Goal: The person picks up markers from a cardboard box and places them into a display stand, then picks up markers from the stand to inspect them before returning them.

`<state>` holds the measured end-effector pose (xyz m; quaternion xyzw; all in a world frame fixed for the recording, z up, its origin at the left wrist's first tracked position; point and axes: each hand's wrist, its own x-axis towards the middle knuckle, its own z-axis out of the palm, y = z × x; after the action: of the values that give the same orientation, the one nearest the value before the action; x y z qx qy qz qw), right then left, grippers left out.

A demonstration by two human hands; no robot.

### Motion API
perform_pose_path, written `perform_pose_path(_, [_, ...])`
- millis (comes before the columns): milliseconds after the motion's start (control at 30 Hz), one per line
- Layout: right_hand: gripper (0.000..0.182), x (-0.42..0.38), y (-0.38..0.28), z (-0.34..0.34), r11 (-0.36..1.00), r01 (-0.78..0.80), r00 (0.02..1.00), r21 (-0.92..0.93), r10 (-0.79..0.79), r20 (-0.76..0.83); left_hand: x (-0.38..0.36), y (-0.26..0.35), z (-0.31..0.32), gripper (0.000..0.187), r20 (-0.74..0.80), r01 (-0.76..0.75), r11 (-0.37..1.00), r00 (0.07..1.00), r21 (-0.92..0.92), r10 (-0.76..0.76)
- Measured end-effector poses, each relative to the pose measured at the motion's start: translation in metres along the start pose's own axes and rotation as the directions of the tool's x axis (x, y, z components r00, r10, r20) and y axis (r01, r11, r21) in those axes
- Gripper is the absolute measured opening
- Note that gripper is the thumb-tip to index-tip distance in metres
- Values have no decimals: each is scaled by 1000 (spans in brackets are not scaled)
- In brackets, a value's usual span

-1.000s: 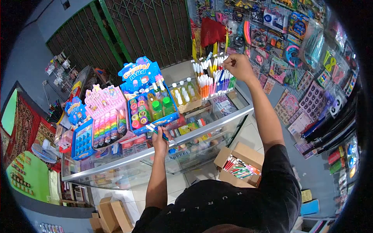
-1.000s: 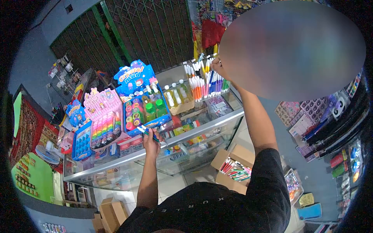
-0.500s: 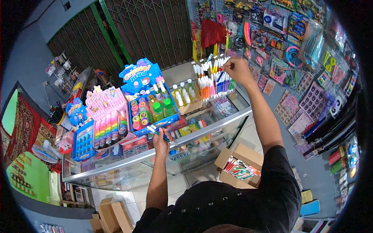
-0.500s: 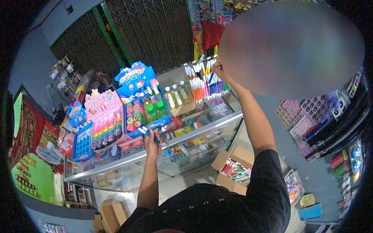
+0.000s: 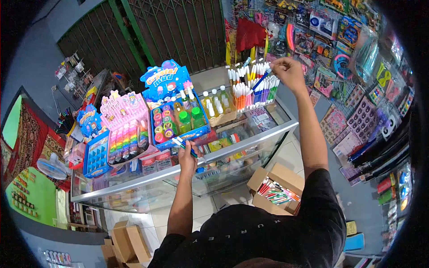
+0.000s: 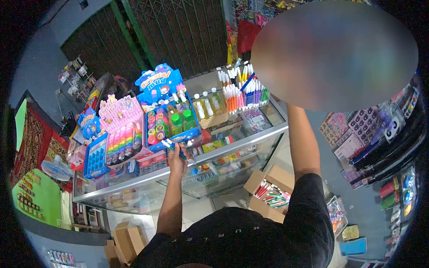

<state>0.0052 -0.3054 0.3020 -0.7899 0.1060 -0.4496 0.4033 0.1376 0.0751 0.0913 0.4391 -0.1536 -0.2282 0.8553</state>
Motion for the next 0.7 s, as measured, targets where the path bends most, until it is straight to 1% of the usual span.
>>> perform_pose_path(33, [15, -1, -5, 0, 999, -49, 999, -16, 49, 1, 2, -2, -2, 28, 13, -1, 1000, 1000, -16, 2])
perform_pose_path(133, [14, 1, 2, -3, 994, -31, 999, 106, 34, -34, 2, -3, -4, 28, 17, 1, 1000, 1000, 3, -1])
perform_pose_path(167, [12, 2, 6, -6, 994, -42, 998, 105, 48, -49, 2, -4, -5, 28, 24, 3, 1000, 1000, -1, -3])
perform_pose_path(267, [12, -1, -11, -13, 984, 20, 989, -176, -45, -138, 1, -4, -4, 27, 6, 8, 1000, 1000, -14, -8])
perform_pose_path(367, [13, 2, 0, -16, 975, 35, 980, -220, -76, -185, 1, -4, -5, 25, 15, 3, 1000, 1000, -16, -2])
perform_pose_path(433, [14, 5, 3, -14, 960, 68, 975, -272, -121, -184, 1, -3, -3, 25, 16, -2, 1000, 1000, -15, 2])
perform_pose_path(467, [15, 7, 4, -13, 951, 85, 973, -297, -144, -182, 0, -2, -2, 26, 14, -5, 1000, 1000, -12, 5])
perform_pose_path(567, [16, 13, 6, -5, 934, 75, 985, -349, -124, -123, 0, -2, -2, 26, 6, -3, 1000, 1000, -14, 3])
perform_pose_path(667, [15, 24, 21, 6, 947, 142, 975, -289, -184, -124, 1, -3, -3, 27, 5, -7, 1000, 1000, -19, 7])
perform_pose_path(700, [15, 28, 23, 9, 940, 153, 973, -304, -197, -121, 1, -3, -3, 27, 5, -10, 1000, 1000, -20, 11])
